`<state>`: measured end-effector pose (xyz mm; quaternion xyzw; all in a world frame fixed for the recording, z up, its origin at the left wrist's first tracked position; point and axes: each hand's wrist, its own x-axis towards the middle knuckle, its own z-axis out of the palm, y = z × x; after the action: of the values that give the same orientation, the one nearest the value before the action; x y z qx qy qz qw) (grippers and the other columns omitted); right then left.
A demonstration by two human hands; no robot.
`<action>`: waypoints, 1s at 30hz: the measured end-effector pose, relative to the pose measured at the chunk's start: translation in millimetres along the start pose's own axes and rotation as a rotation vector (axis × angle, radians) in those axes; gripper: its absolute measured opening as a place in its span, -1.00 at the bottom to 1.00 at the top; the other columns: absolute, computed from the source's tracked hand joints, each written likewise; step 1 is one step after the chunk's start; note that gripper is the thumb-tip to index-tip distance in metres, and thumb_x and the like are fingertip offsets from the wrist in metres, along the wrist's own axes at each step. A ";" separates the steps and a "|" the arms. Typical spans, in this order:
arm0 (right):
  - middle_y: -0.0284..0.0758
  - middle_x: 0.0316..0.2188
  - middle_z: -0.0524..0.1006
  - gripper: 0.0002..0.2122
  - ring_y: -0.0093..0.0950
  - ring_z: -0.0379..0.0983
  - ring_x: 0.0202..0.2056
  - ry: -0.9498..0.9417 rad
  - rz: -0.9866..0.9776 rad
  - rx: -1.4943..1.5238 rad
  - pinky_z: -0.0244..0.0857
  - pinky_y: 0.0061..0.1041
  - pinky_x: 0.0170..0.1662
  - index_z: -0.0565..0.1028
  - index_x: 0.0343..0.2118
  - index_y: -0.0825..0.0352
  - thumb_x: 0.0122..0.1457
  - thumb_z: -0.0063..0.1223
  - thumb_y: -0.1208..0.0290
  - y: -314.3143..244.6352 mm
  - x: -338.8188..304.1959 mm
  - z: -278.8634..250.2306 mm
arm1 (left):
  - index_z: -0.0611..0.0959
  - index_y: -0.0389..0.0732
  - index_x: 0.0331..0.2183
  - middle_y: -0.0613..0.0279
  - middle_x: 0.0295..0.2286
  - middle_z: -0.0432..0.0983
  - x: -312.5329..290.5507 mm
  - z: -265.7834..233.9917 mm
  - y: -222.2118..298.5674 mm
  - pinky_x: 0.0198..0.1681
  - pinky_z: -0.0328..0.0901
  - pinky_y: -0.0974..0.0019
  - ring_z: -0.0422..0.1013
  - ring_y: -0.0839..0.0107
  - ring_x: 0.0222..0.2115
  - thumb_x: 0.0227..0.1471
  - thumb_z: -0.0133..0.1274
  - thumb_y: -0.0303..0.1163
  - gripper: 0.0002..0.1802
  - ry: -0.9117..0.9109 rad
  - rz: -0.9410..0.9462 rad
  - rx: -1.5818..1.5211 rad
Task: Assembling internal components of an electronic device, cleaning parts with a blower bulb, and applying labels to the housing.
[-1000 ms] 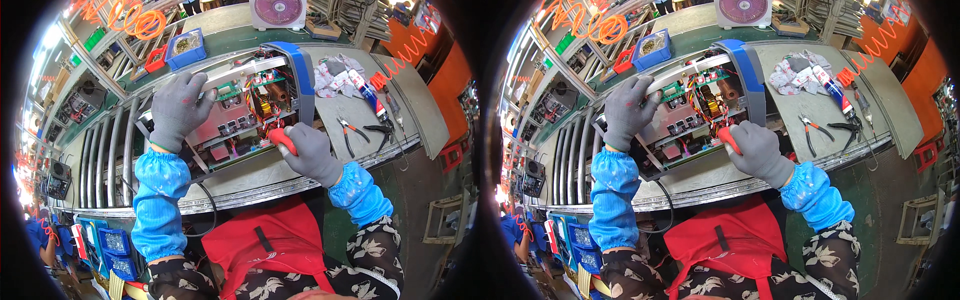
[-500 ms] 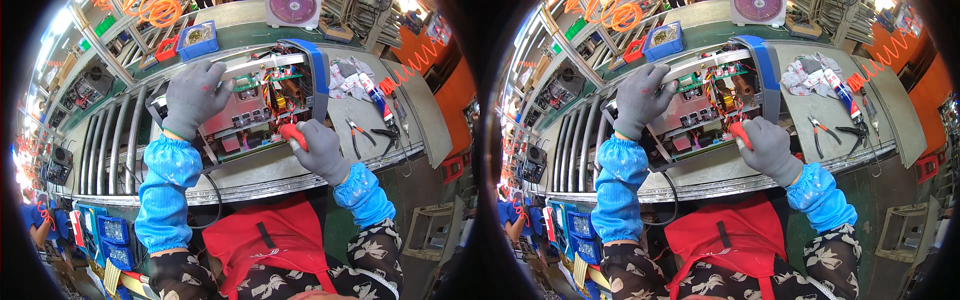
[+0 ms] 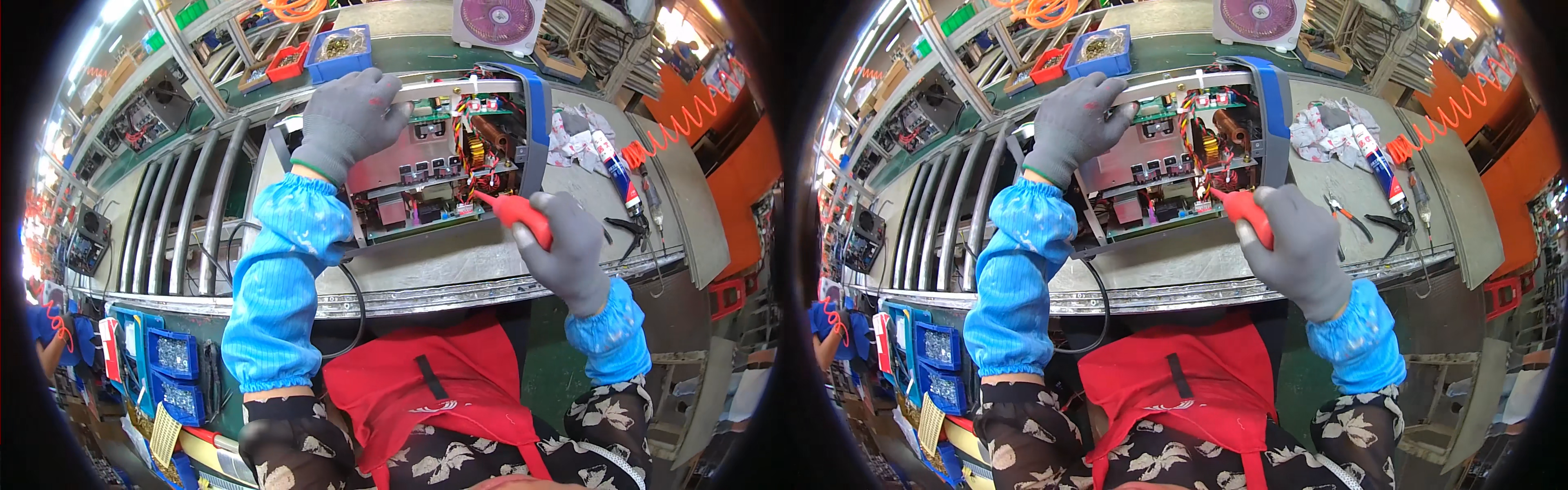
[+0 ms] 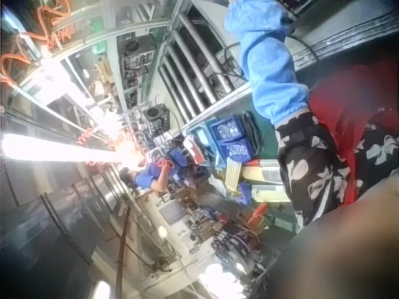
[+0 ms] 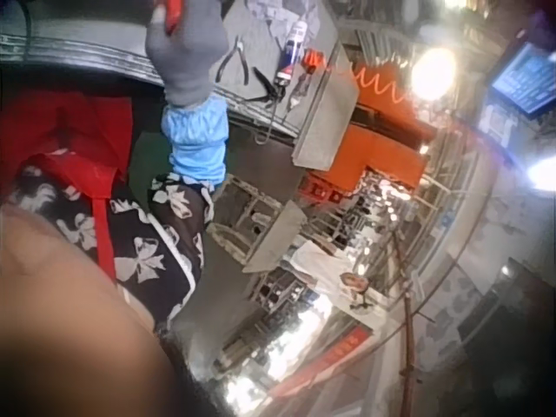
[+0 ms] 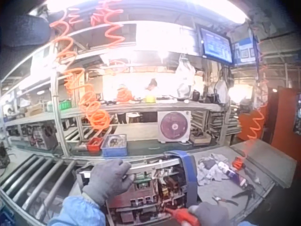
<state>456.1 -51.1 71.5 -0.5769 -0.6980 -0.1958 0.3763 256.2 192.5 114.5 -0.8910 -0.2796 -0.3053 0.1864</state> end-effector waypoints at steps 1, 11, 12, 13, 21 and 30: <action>-0.19 -0.48 0.49 -0.71 -0.21 0.50 -0.51 0.002 -0.010 -0.019 0.34 -0.31 -0.48 0.50 -0.25 0.34 -0.08 0.28 0.48 -5.9 1.9 -6.5 | 0.61 -0.02 -0.25 0.27 -0.40 0.51 0.4 3.9 0.1 -0.29 0.44 0.11 0.53 0.20 -0.32 0.07 0.09 -0.03 -0.70 0.004 0.002 -0.009; -0.19 -0.47 0.47 -0.72 -0.19 0.48 -0.50 -0.233 -0.012 -0.223 0.31 -0.30 -0.49 0.50 -0.24 0.30 -0.07 0.26 0.47 -63.5 40.2 -22.0 | 0.62 -0.07 -0.33 0.21 -0.40 0.53 -0.6 6.5 3.1 -0.29 0.45 0.10 0.54 0.20 -0.31 0.08 0.05 -0.06 -0.71 0.034 0.014 -0.045; -0.19 -0.47 0.48 -0.72 -0.18 0.49 -0.49 -0.241 -0.024 -0.165 0.32 -0.29 -0.48 0.50 -0.24 0.30 -0.07 0.26 0.47 -68.1 42.5 -21.5 | 0.63 -0.07 -0.33 0.20 -0.40 0.53 0.1 7.2 3.6 -0.28 0.45 0.10 0.54 0.20 -0.30 0.08 0.05 -0.06 -0.71 0.039 0.014 -0.047; -0.18 -0.46 0.48 -0.72 -0.18 0.49 -0.49 -0.249 -0.036 -0.105 0.32 -0.28 -0.47 0.49 -0.24 0.31 -0.06 0.26 0.46 -73.0 45.1 -19.8 | 0.63 -0.07 -0.34 0.19 -0.39 0.53 0.4 7.6 3.4 -0.28 0.46 0.10 0.54 0.20 -0.30 0.07 0.06 -0.07 -0.71 0.042 0.014 -0.048; -0.15 -0.41 0.53 -0.73 -0.14 0.54 -0.40 -0.217 0.043 0.006 0.41 -0.28 -0.38 0.51 -0.27 0.34 -0.06 0.28 0.43 -61.1 55.1 25.3 | 0.64 -0.09 -0.31 0.16 -0.33 0.56 2.2 7.5 4.6 -0.21 0.47 0.11 0.55 0.20 -0.25 0.09 0.06 -0.07 -0.69 0.010 -0.021 -0.113; -0.12 -0.44 0.54 -0.76 -0.13 0.54 -0.38 -0.379 0.243 0.095 0.41 -0.26 -0.30 0.50 -0.31 0.31 -0.03 0.20 0.33 -44.7 76.1 39.5 | 0.63 -0.09 -0.31 0.15 -0.35 0.55 -0.6 4.5 4.7 -0.22 0.47 0.12 0.55 0.19 -0.27 0.08 0.07 -0.08 -0.70 0.025 -0.010 -0.112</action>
<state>397.8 15.4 110.6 -0.6649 -0.6901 -0.0042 0.2858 260.6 190.9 109.9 -0.8947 -0.2641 -0.3327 0.1380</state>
